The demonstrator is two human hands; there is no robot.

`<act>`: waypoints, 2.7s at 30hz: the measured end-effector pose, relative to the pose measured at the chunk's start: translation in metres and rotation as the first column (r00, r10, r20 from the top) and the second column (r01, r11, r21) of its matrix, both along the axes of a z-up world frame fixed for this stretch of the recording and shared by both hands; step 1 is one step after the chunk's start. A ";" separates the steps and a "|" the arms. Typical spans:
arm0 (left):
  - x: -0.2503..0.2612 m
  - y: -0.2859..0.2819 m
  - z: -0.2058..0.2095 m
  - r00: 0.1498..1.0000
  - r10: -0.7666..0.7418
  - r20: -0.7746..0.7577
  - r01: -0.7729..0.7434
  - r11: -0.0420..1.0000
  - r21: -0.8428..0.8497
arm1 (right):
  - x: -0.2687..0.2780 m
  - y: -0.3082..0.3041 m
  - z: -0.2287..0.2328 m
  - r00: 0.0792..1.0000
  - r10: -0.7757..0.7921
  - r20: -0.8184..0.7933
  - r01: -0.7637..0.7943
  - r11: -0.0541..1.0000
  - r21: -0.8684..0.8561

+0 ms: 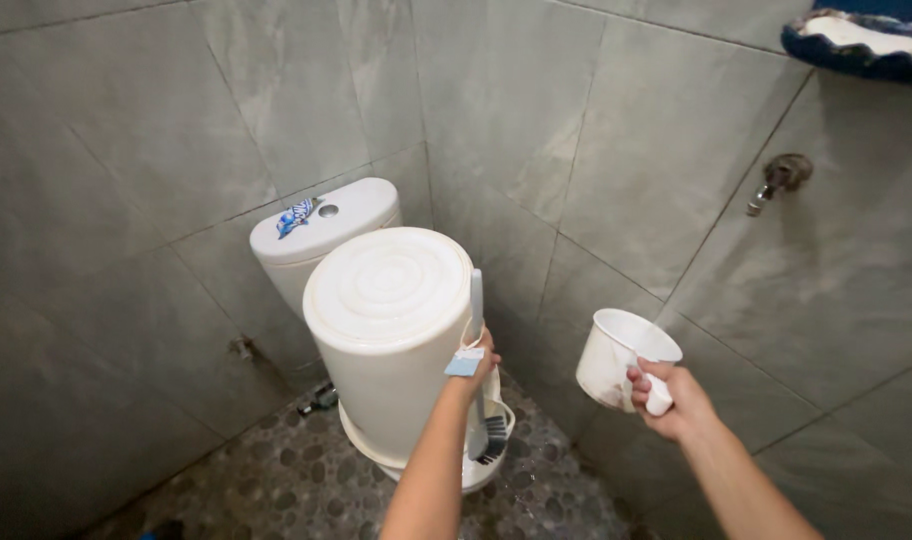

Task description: The person cleans a plastic bucket by scrubbing its exterior and interior with a brush and rinsing it with water from a tap using a plastic dipper.

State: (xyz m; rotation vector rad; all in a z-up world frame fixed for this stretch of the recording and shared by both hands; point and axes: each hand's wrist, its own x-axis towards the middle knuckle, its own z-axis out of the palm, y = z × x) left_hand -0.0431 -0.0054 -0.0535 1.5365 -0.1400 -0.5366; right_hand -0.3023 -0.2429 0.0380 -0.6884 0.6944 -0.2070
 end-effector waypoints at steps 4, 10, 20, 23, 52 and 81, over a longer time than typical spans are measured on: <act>-0.013 0.013 -0.001 0.992 -0.075 0.099 0.048 0.967 0.252 | 0.002 -0.005 -0.002 0.987 0.050 0.156 -0.063 0.995 0.077; -0.015 0.023 -0.008 0.914 -0.255 0.314 0.123 0.914 0.386 | 0.001 -0.005 0.018 0.995 0.005 0.103 -0.015 0.995 0.099; -0.012 0.015 -0.011 0.924 -0.320 0.210 0.166 0.829 0.533 | -0.006 -0.004 0.037 0.991 0.006 0.133 -0.007 1.000 0.007; -0.016 0.014 -0.015 0.937 -0.320 0.139 0.207 0.830 0.517 | -0.009 -0.003 0.045 0.986 0.031 0.164 -0.027 0.999 -0.025; -0.020 0.011 -0.041 0.912 -0.384 0.146 0.248 0.799 0.548 | -0.026 -0.001 0.070 0.982 0.051 0.181 -0.046 0.998 -0.033; 0.138 -0.013 0.044 0.703 -0.129 0.700 -0.343 0.801 0.491 | 0.097 0.162 0.192 0.908 0.277 -0.314 -0.253 -0.233 -0.939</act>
